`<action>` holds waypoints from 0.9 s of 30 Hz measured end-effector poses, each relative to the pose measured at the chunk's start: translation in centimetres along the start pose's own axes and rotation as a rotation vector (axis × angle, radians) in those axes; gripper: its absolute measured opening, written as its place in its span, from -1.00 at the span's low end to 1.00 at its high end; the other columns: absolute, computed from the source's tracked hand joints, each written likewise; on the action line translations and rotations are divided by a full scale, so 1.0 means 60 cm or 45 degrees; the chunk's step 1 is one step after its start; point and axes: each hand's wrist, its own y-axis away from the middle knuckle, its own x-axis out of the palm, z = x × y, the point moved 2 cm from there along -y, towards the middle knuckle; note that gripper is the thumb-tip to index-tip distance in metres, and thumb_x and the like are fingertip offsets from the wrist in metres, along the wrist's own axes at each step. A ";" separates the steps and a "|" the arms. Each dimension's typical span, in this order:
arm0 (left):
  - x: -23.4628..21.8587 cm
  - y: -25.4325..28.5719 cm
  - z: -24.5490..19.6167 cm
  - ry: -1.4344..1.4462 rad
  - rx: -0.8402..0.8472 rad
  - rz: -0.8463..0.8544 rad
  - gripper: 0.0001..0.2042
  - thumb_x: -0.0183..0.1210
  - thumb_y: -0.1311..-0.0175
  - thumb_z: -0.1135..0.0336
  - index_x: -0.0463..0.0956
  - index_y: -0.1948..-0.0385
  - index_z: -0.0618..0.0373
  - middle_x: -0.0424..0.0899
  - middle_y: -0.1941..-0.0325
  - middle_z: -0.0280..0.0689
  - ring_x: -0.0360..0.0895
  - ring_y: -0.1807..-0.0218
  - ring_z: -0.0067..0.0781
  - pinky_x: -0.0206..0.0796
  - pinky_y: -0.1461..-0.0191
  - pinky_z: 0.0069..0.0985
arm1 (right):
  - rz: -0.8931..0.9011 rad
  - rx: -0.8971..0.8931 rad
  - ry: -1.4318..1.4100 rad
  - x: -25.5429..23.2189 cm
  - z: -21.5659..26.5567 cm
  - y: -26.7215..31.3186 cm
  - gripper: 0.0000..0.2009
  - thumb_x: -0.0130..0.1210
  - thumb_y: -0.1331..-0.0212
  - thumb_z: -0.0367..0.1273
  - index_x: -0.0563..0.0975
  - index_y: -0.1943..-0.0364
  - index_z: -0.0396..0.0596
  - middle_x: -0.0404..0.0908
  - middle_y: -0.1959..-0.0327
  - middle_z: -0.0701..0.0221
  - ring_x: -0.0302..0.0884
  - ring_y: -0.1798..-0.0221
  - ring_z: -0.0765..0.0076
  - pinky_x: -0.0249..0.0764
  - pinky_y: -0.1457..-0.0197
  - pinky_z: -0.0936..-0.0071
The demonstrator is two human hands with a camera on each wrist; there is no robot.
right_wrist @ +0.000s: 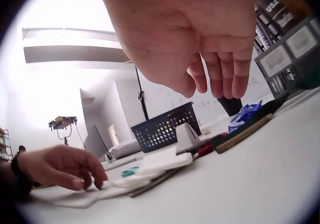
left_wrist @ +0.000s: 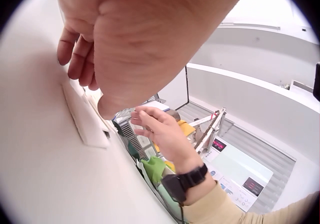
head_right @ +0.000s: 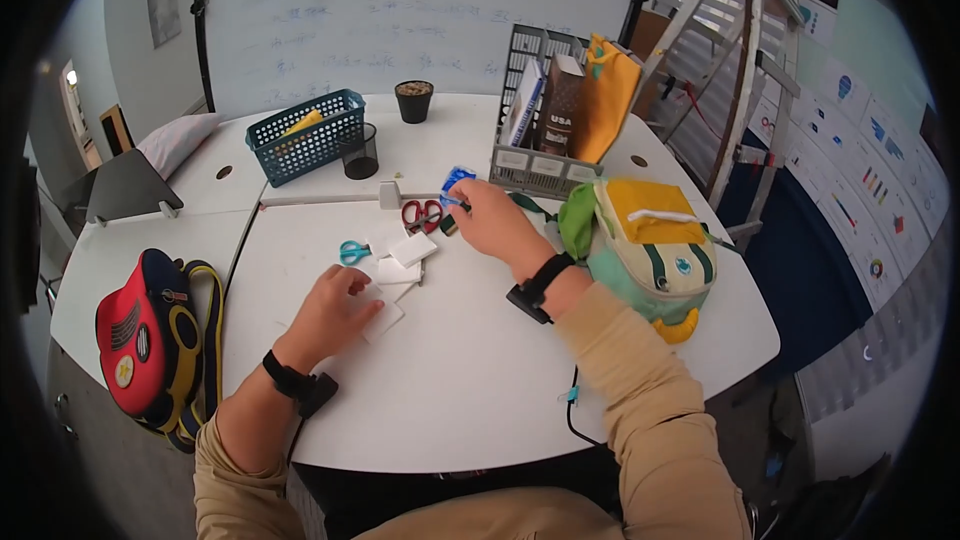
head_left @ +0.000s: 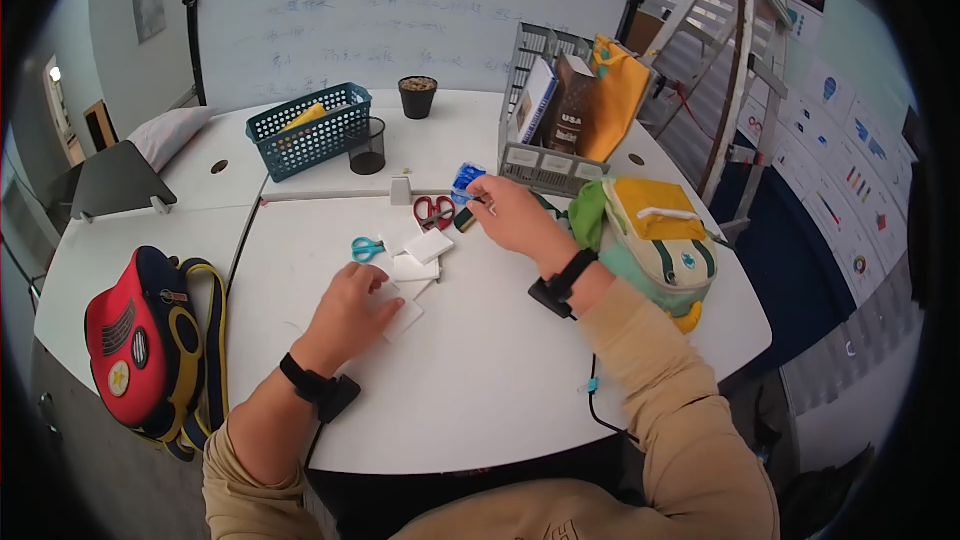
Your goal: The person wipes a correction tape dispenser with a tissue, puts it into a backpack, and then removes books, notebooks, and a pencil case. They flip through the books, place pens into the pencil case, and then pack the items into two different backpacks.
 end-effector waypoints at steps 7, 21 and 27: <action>-0.006 -0.008 0.000 0.051 -0.177 0.124 -0.78 0.53 -0.42 0.35 0.73 0.10 0.29 0.78 0.04 -0.06 0.77 0.00 -0.07 0.67 -0.14 -0.22 | -0.156 -0.030 0.100 0.092 -0.064 -0.069 -0.71 0.40 -0.49 -0.33 0.75 -0.16 -0.18 0.77 -0.18 0.10 0.74 -0.23 -0.14 0.67 -0.35 0.07; -0.007 -0.011 -0.012 0.022 -0.182 0.047 -0.72 0.52 -0.48 0.33 0.65 0.00 0.29 0.71 -0.04 -0.07 0.72 0.01 -0.12 0.65 -0.12 -0.24 | -0.176 -0.071 0.258 0.108 -0.118 -0.086 -0.58 0.40 -0.48 -0.33 0.69 -0.34 -0.16 0.75 -0.31 0.12 0.64 -0.40 -0.15 0.50 -0.54 -0.07; -0.001 -0.013 -0.004 0.060 -0.191 0.059 -0.73 0.51 -0.47 0.37 0.66 0.00 0.31 0.74 -0.03 -0.06 0.74 0.01 -0.12 0.66 -0.13 -0.27 | -0.191 0.021 0.071 0.109 -0.158 -0.106 -0.78 0.46 -0.40 -0.37 0.81 0.00 -0.20 0.82 -0.03 0.08 0.78 -0.10 -0.17 0.67 -0.28 0.03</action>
